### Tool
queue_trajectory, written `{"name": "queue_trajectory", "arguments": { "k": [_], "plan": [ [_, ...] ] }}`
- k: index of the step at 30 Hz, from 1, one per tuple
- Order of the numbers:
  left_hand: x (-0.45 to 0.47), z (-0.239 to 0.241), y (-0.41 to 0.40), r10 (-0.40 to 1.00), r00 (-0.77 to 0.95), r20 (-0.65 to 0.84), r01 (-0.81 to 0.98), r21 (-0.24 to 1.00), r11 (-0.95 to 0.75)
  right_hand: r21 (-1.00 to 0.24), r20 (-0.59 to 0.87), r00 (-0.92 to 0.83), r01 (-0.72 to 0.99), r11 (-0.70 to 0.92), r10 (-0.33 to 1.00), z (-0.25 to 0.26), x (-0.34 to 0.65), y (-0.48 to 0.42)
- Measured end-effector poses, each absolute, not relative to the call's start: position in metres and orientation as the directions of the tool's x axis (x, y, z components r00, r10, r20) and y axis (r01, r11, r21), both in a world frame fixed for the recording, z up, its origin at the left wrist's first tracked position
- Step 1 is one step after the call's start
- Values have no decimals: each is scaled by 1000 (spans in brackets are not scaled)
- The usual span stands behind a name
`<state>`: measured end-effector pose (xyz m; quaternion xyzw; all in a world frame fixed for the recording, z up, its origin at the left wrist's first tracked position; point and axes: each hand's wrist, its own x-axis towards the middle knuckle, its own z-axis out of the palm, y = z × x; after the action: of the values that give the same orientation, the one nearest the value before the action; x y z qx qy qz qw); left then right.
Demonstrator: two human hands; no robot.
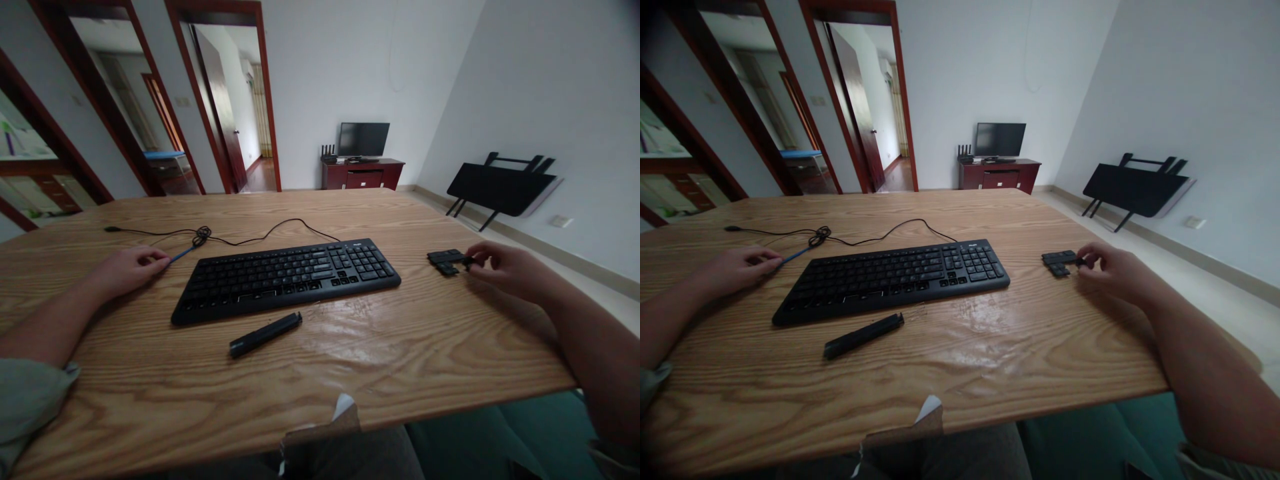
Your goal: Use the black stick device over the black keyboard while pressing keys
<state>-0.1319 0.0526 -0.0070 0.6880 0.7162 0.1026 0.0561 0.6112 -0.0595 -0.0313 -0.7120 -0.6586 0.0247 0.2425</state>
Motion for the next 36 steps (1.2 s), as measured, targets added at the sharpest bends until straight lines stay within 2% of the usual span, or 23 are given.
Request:
{"name": "queue_trajectory", "arguments": {
  "k": [6,12,19,26,33,36],
  "plan": [
    [-130,-7,52,995,-58,75,977,208,41,-378,239,204,920,-102,949,-32,611,-61],
    [-130,-7,52,997,-44,65,977,210,30,-404,306,150,915,-14,940,-36,615,-59],
    [-133,-7,54,997,-54,63,973,226,39,-370,206,135,928,-51,969,-31,612,-58],
    [-127,-5,49,996,-62,67,970,237,45,-283,106,151,952,-116,983,-29,610,-59],
    [-127,-6,50,995,-93,34,966,243,82,-366,79,130,926,-92,988,-31,610,-59],
    [-126,-4,49,996,-75,45,969,238,62,-357,86,98,932,-61,992,-32,610,-60]
  ]
}}
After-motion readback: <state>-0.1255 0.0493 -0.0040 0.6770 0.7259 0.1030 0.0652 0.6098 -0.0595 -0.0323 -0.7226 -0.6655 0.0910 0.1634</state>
